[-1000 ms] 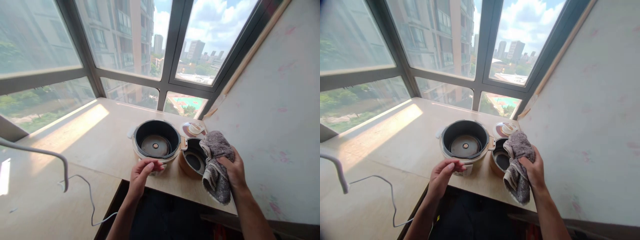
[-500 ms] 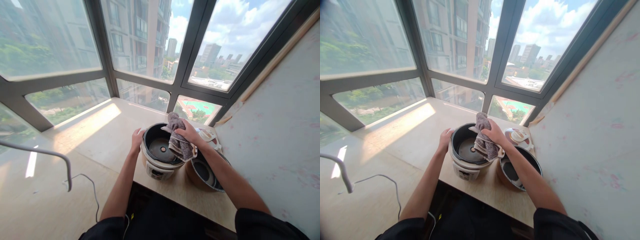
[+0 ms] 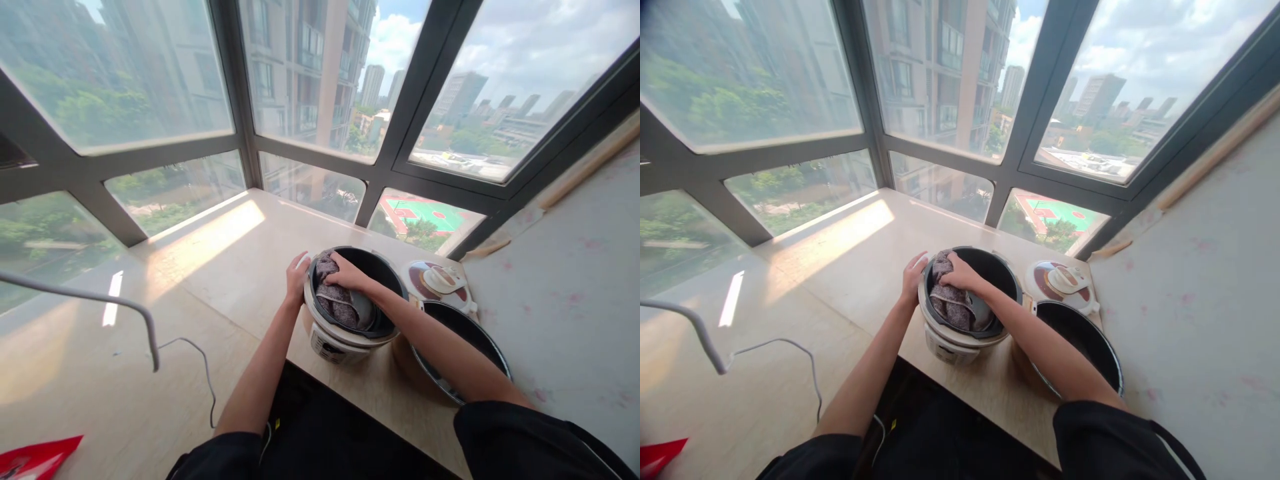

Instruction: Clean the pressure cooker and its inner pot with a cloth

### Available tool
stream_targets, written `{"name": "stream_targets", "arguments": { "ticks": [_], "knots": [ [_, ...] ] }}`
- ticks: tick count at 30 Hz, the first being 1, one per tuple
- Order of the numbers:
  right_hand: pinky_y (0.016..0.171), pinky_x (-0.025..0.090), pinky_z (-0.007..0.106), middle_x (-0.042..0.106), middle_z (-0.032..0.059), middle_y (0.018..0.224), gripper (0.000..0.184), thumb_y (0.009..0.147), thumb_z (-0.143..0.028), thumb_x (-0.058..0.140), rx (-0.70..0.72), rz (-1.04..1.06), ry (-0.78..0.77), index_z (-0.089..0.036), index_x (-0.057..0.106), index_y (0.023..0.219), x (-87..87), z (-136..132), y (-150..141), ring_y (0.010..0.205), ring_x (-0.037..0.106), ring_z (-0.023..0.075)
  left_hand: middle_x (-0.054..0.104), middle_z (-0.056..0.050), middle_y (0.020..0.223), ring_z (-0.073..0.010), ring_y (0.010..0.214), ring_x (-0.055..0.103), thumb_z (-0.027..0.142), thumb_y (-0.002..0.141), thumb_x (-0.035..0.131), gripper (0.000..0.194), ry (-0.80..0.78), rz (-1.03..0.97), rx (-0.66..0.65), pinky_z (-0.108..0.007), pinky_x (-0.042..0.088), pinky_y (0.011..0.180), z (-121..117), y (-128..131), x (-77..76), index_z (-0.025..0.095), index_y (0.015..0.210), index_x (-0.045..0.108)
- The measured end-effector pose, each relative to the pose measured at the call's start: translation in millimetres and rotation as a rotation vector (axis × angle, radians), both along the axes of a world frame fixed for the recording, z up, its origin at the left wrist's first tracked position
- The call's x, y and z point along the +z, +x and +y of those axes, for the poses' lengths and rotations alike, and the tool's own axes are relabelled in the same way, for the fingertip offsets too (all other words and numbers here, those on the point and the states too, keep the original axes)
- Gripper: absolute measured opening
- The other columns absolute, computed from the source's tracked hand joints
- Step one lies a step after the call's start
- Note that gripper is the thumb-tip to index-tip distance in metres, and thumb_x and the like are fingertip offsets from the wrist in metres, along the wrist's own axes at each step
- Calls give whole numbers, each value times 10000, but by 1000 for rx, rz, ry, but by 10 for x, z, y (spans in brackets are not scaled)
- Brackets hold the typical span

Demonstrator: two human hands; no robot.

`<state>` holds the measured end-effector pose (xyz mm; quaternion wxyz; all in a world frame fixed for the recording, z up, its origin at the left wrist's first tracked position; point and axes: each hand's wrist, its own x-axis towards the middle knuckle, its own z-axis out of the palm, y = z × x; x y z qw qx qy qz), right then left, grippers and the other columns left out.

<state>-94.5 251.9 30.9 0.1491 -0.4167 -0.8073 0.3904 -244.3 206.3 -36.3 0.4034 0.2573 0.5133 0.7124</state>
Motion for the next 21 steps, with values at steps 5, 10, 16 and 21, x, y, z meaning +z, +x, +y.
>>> {"name": "stream_targets", "arguments": {
  "ticks": [5,10,16,21],
  "knots": [
    [939,469,385,626,53,1059,513,602,-215,654,213,22,31,-171,598,1110,32,-213,40,983,576,255,732,-157,1208,-304,1158,662,398,739,720,456,10,21,25,-414,491,1037,27,-9,-36,122,1100,751],
    [915,454,314,657,27,1056,577,584,-106,594,353,15,-69,-178,645,1154,188,-362,204,1003,597,232,744,-155,1157,-297,1089,684,435,739,722,518,-2,17,10,-419,506,1004,16,-9,-16,103,1137,733],
    [657,367,249,606,-20,737,363,589,-24,474,622,-222,71,-173,703,828,544,-513,484,711,511,145,748,-153,1161,-298,1111,677,421,727,730,494,-3,50,28,-417,490,1031,10,-17,11,99,1101,749],
    [601,342,269,644,-8,703,285,640,-34,526,726,-448,256,-227,700,758,738,-576,716,643,526,160,744,-148,1178,-293,1148,665,410,731,733,489,-6,51,26,-402,468,1066,-6,-19,17,102,1110,759]
  ]
}}
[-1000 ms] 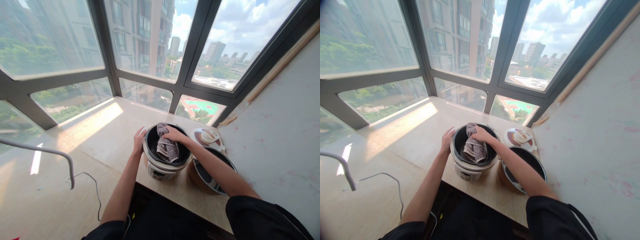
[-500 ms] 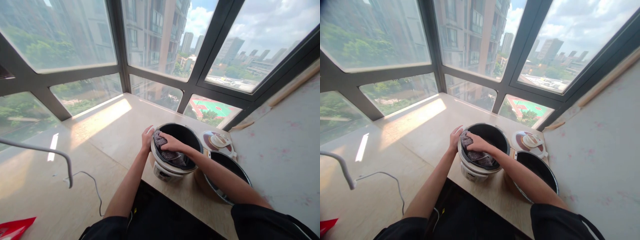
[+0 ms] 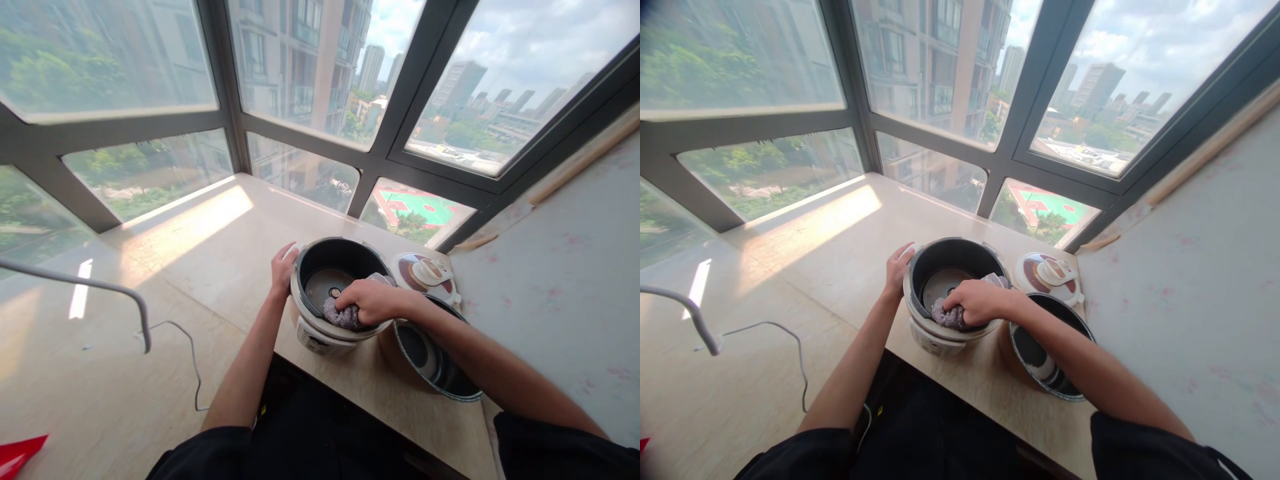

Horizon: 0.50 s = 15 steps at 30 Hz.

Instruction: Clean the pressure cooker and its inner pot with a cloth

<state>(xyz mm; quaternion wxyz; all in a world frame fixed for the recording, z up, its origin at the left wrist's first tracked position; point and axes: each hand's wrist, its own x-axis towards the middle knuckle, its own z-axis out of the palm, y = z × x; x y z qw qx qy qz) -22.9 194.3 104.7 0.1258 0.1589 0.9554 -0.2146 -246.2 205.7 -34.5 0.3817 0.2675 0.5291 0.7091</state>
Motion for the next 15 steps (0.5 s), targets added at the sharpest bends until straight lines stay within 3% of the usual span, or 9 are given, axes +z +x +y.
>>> {"name": "stream_targets", "arguments": {
  "ticks": [3,7,11,15],
  "knots": [
    [683,403,283,691,12,748,276,632,-27,544,82,-24,78,-234,689,743,19,58,147,715,603,188,745,-139,1177,-292,1151,662,397,730,731,477,-3,9,-3,-398,471,1061,-12,-1,5,107,1107,764],
    [903,435,346,733,48,867,330,614,18,534,152,34,133,-217,685,791,38,229,386,898,649,223,751,-134,1150,-295,1118,669,408,728,725,506,-1,15,-30,-404,484,1032,-29,-4,21,108,1135,754],
    [1046,404,420,730,99,1105,500,649,41,487,150,171,236,-209,706,1023,20,474,587,1132,618,254,754,-137,1127,-299,1079,676,415,722,722,525,-6,18,-38,-415,495,1003,-44,1,42,103,1143,748],
    [1141,346,505,607,148,1424,645,704,-12,523,101,223,389,-195,634,1311,-122,745,627,1369,497,301,754,-140,1117,-300,1068,676,417,722,722,519,-6,17,-18,-414,500,995,-42,13,41,99,1131,752]
  ]
}}
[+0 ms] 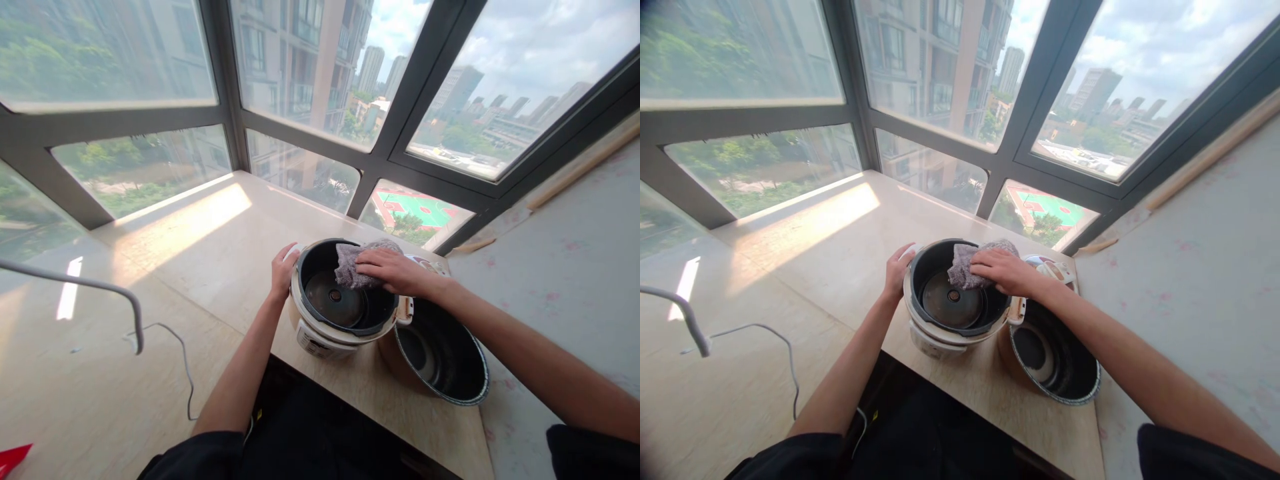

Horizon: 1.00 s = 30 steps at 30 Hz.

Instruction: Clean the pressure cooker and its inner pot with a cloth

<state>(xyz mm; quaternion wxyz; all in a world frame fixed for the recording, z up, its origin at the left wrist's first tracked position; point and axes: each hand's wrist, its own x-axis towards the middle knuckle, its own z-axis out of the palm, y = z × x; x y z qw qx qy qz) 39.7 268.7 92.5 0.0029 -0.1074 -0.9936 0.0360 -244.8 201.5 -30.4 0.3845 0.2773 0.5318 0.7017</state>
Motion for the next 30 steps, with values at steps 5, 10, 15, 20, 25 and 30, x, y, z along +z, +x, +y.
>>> {"name": "stream_targets", "arguments": {
  "ticks": [5,10,15,20,25,30],
  "knots": [
    [1128,375,541,471,191,1561,721,746,-166,679,-179,11,115,-172,537,1453,-125,233,-248,1420,438,377,748,-141,1157,-302,1111,669,427,750,712,487,21,2,7,-414,489,1024,10,5,-21,113,1120,756],
    [1057,436,514,549,210,1456,629,835,-219,656,-366,43,156,-128,538,1446,-103,315,-642,1284,526,392,746,-146,1179,-302,1144,659,416,772,702,432,24,33,30,-413,471,1058,21,2,-46,123,1082,769],
    [1047,440,453,566,188,1425,571,875,-234,637,-363,107,137,-141,553,1432,-150,222,-950,1247,532,353,755,-130,1137,-287,1105,673,442,802,676,443,58,-10,8,-406,486,1039,45,4,-76,127,1103,761],
    [1039,448,435,560,152,1451,559,884,-194,613,-334,94,63,-202,582,1443,-153,-23,-1209,1258,537,329,765,-115,1086,-264,1053,678,521,873,571,483,124,-31,-6,-379,503,990,68,17,-82,128,1080,762],
    [1037,432,420,620,97,1404,485,843,-160,646,-189,61,-7,-248,696,1317,-18,-243,-1412,1209,576,303,760,-122,993,-258,992,683,662,904,501,600,30,-57,93,-386,500,977,118,-3,-164,121,957,754],
    [910,434,387,682,68,1291,352,807,-133,648,-23,-28,7,-245,773,1116,125,-475,-1476,1025,594,261,723,-84,828,-214,833,677,669,937,454,609,-24,-136,84,-354,535,899,144,-29,-213,132,869,734]
  ]
}}
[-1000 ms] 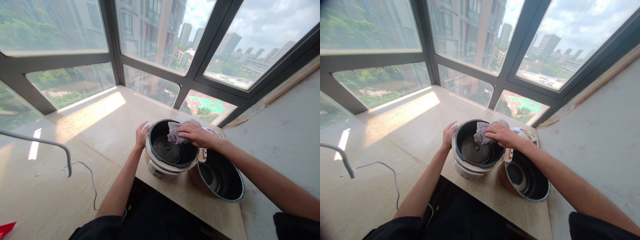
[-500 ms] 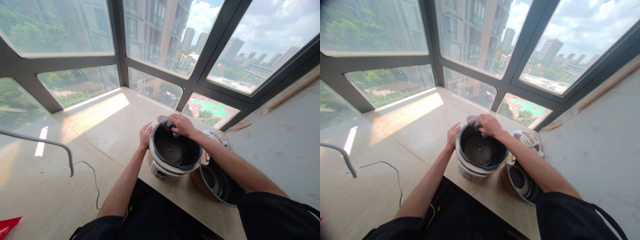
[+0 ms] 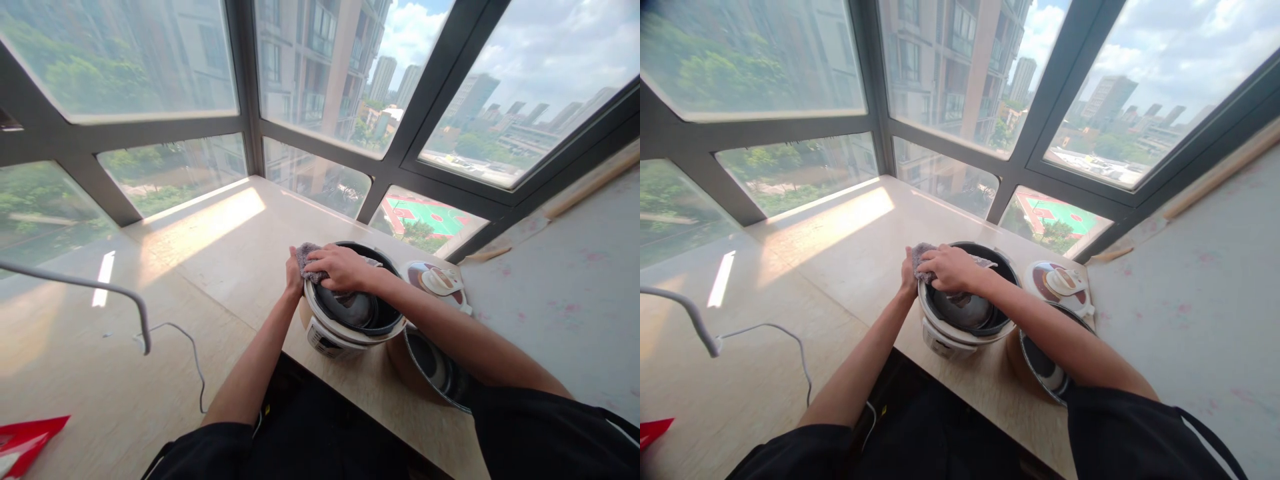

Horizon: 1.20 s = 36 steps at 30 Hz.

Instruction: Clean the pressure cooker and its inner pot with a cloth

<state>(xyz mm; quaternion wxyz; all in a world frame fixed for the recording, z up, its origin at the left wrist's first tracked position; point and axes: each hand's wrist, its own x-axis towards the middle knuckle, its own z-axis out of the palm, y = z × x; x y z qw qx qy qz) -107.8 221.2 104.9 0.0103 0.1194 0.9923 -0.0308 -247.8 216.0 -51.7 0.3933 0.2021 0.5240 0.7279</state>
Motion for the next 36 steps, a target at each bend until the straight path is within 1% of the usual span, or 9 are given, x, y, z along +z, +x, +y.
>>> {"name": "stream_targets", "arguments": {
  "ticks": [4,9,12,14,18,21,27,32,36],
  "knots": [
    [766,398,347,731,26,1127,307,812,-141,628,107,-92,-49,-264,781,1048,147,-208,74,908,542,232,740,-55,886,-202,858,671,550,932,513,479,37,36,-49,-327,531,890,-21,-13,26,150,1036,757],
    [662,348,359,760,22,1013,206,811,-167,636,227,-192,-45,-251,782,928,314,-509,193,847,523,232,755,-57,986,-236,981,672,455,910,516,398,49,118,-10,-352,526,912,-42,4,39,185,1064,765],
    [621,323,362,758,53,924,128,808,-193,647,259,-251,16,-231,765,841,334,-637,231,836,539,240,758,-65,991,-241,970,678,436,918,467,425,70,77,-27,-370,532,909,-52,35,48,170,1073,760],
    [613,318,358,758,59,937,126,813,-205,647,243,-256,46,-235,761,854,311,-646,235,852,551,245,758,-72,1016,-245,997,680,425,918,463,424,78,77,-21,-375,527,938,-65,46,59,165,1071,760],
    [642,333,355,757,57,1071,174,835,-198,625,187,-199,115,-231,744,957,218,-446,162,914,565,252,760,-97,1084,-266,1084,670,365,913,515,341,78,203,16,-392,492,1028,-103,8,56,175,1031,772],
    [679,352,356,747,63,1110,192,848,-170,596,152,-175,165,-209,726,983,163,-214,38,937,577,255,761,-92,1120,-273,1121,671,273,850,605,225,114,292,-8,-400,473,1081,-114,-52,7,203,978,775],
    [712,388,337,758,42,1108,217,847,-153,589,108,-217,170,-241,739,976,180,40,-173,1005,613,259,771,-76,1129,-264,1113,686,208,804,563,264,136,347,-43,-412,499,1058,-98,-113,-85,182,973,765],
    [738,425,331,756,55,1150,327,844,-170,569,-26,-241,195,-277,734,1105,174,263,-195,1029,647,274,784,-72,943,-267,1013,686,254,879,519,267,62,373,-43,-406,517,985,-127,-119,-11,152,853,764],
    [771,464,349,747,72,1205,458,820,-191,563,-154,-227,187,-289,716,1240,79,568,-107,1082,660,303,782,-88,1094,-256,1076,680,248,911,466,343,71,372,-65,-385,499,1012,-147,-94,70,150,979,788]
  ]
}}
